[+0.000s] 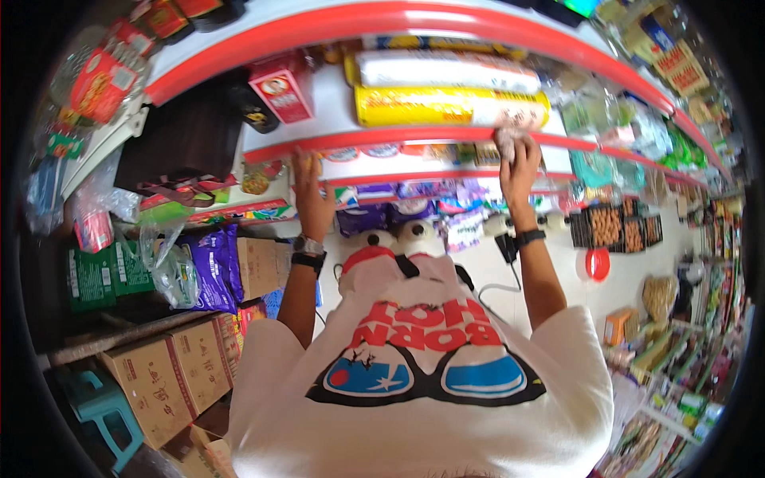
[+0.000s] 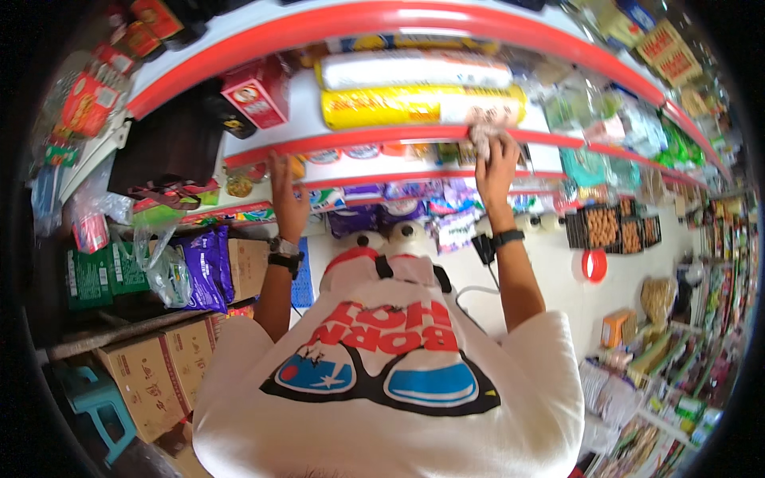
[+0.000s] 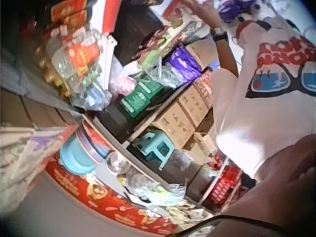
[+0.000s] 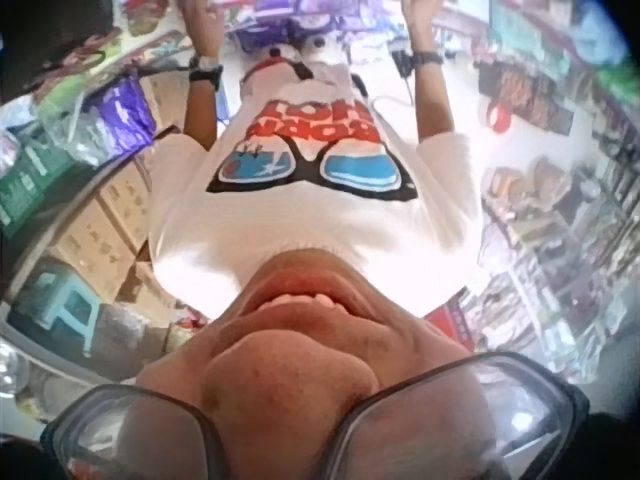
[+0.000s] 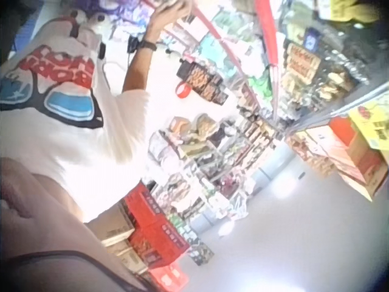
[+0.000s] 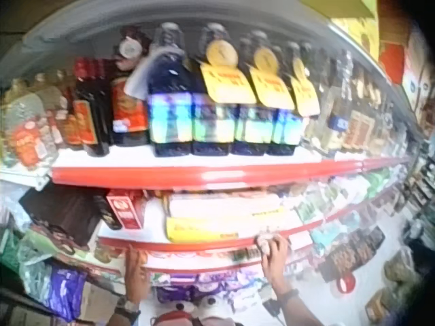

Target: The person wipes cardboard boxes, storage shelves, and the floor using a cloth.

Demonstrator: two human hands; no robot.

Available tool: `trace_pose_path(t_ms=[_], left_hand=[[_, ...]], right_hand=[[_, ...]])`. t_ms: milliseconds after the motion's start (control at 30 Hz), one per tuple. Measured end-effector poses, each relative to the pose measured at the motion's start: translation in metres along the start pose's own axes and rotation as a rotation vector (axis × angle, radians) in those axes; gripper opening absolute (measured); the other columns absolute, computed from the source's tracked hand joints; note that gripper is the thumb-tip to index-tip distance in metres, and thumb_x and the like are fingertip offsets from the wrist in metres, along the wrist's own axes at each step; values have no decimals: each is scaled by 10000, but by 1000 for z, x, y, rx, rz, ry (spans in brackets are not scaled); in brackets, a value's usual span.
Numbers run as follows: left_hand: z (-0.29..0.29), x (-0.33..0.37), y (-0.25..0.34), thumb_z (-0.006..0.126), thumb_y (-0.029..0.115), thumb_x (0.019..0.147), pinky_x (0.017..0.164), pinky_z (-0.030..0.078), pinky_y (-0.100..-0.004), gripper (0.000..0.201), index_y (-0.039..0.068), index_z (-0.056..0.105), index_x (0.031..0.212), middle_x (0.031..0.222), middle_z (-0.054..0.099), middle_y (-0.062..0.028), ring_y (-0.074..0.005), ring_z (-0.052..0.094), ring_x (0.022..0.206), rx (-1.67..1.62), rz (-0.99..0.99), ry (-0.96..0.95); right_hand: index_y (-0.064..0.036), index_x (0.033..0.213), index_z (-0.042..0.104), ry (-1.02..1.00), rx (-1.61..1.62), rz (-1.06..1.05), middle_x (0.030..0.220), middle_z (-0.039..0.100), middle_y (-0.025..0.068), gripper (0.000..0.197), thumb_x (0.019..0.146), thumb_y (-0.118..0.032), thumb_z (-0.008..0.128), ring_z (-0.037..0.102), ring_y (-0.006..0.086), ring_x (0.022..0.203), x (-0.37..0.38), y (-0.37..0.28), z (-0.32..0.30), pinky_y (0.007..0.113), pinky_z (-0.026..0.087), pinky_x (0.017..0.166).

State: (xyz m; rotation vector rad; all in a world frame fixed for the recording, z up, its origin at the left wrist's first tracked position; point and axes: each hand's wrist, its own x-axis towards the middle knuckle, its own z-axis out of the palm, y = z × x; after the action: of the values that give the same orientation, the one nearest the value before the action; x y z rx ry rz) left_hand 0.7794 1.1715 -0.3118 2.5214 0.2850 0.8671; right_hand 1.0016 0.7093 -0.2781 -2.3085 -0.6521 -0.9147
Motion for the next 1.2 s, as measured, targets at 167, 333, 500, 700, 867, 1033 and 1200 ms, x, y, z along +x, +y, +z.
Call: trace_pose_path(t_ms=[167,333,500,700,867,1033,1200], left_hand=[[-26,0,-12,692,-44,999,1434,351,-565,941,209,418,1864,1987,216,-157,-485,240,1802,-54,13,-40],[-67,-2,-59,709,-12,1002,1390,434,-533,893,178,466,1840,1981,229,-158,-436,281,1799,-22,15,-85],[-112,-35,-116,705,23,1009,1357,463,-519,741,98,580,1735,1917,353,-220,-455,398,1736,-72,3,-100],[-139,-92,-183,710,68,1031,1279,536,-545,644,76,639,1672,1837,497,-177,-452,564,1598,-204,-111,-218],[-146,-103,-212,709,79,1056,1263,555,-534,613,93,652,1667,1775,565,-157,-434,622,1539,-324,-99,-308],[-163,-112,-223,702,70,1066,1236,569,-527,581,113,682,1645,1711,635,-134,-422,650,1503,-391,-142,-325],[-171,-91,-199,701,12,1055,1223,571,-514,568,111,705,1614,1669,668,-143,-417,665,1496,-421,-105,-234]], right_hand=[[-121,1443,780,-111,156,-108,1443,676,188,501,945,-82,804,605,454,1341,-6,-116,65,580,481,1175],[-122,1457,774,-156,285,-206,1464,680,186,543,918,-62,809,607,441,1342,-14,-260,146,573,469,1190],[-122,1470,759,-282,456,-339,1472,688,158,572,904,-65,819,608,436,1339,-11,-415,221,556,495,1182],[-129,1479,718,-341,402,-458,1453,692,110,566,921,-79,801,615,388,1340,-11,-512,278,486,546,1176],[-149,1393,783,-226,212,-362,1358,735,89,549,858,-43,850,664,355,1275,-4,-457,236,516,528,1130],[-85,1398,783,-183,89,-168,1387,688,151,471,931,-56,837,604,421,1272,-20,-415,210,517,496,1098],[-70,1366,785,-144,268,-200,1395,696,170,528,848,30,806,604,426,1314,-12,-488,255,520,450,1167]])
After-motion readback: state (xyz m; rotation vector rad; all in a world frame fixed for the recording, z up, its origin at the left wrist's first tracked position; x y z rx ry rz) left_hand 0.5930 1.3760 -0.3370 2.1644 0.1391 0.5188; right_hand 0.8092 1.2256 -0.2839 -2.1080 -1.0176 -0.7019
